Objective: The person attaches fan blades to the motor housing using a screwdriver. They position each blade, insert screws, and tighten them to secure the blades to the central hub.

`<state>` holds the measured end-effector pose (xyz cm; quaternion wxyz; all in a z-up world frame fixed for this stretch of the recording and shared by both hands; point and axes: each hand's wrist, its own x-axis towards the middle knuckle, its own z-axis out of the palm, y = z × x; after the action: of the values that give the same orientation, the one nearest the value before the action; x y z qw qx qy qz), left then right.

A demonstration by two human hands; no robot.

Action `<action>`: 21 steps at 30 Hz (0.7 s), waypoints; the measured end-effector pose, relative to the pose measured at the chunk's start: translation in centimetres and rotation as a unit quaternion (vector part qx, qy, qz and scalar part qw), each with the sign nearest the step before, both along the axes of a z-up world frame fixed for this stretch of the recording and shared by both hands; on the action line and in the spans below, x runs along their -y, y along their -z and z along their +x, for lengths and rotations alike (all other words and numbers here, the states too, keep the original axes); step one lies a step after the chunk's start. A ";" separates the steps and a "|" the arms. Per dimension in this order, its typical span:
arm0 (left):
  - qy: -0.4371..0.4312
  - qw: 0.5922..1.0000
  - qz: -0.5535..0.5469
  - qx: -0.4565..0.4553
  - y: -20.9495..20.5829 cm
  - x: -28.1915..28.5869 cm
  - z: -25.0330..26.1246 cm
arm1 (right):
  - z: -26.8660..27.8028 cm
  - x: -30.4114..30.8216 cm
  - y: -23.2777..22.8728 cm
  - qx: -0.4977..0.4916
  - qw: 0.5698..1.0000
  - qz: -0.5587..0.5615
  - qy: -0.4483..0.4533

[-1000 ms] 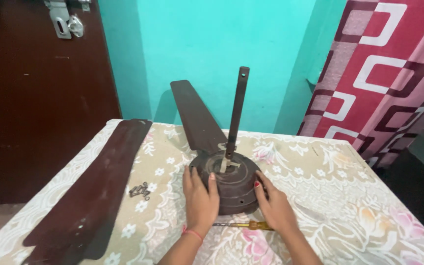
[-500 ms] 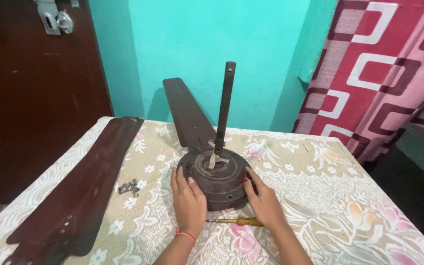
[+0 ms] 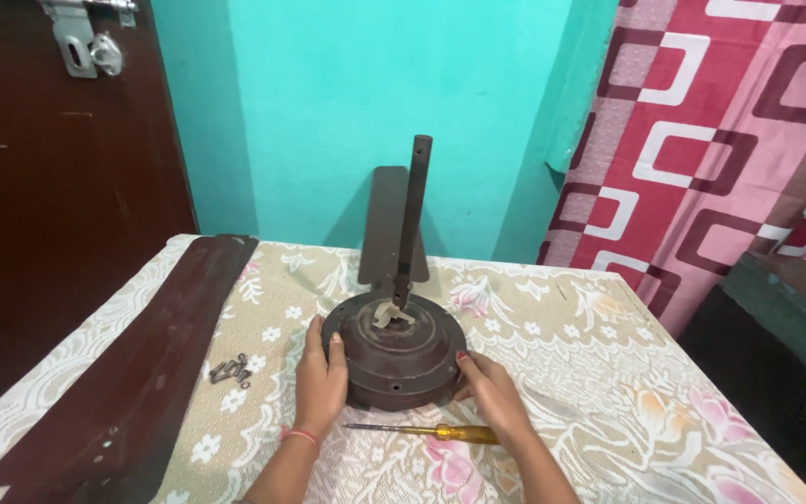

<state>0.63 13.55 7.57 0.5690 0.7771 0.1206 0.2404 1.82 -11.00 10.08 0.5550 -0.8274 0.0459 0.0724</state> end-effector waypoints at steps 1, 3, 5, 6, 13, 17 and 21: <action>-0.010 1.000 -0.017 -0.018 0.0 0.2 0.0 | 0.0 -0.1 0.0 -0.010 0.999 -0.019 0.025; -0.101 0.994 -0.015 -0.022 0.2 1.8 -0.2 | 0.0 -0.1 0.1 -0.002 1.000 0.013 0.025; -0.153 0.988 -0.017 -0.013 0.4 3.6 -0.3 | 0.2 0.1 0.1 0.010 0.999 0.045 0.013; -0.159 0.987 -0.020 -0.004 0.7 4.6 -0.6 | 0.4 0.2 0.2 0.018 0.998 0.060 0.001; -0.155 0.988 -0.028 -0.003 1.5 4.4 0.3 | 1.1 1.0 0.2 -0.032 0.995 0.091 -0.005; -0.078 0.997 -0.009 0.016 1.1 1.0 0.6 | 0.6 1.0 -0.3 -0.097 0.995 0.033 -0.007; -0.059 0.995 -0.065 -0.049 0.5 0.0 0.2 | -0.2 0.6 -0.3 -0.082 0.997 0.009 -0.014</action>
<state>0.88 13.57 7.10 0.5967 0.7406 0.2098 0.2270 1.66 -11.57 10.40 0.5554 -0.8145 0.0786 0.1482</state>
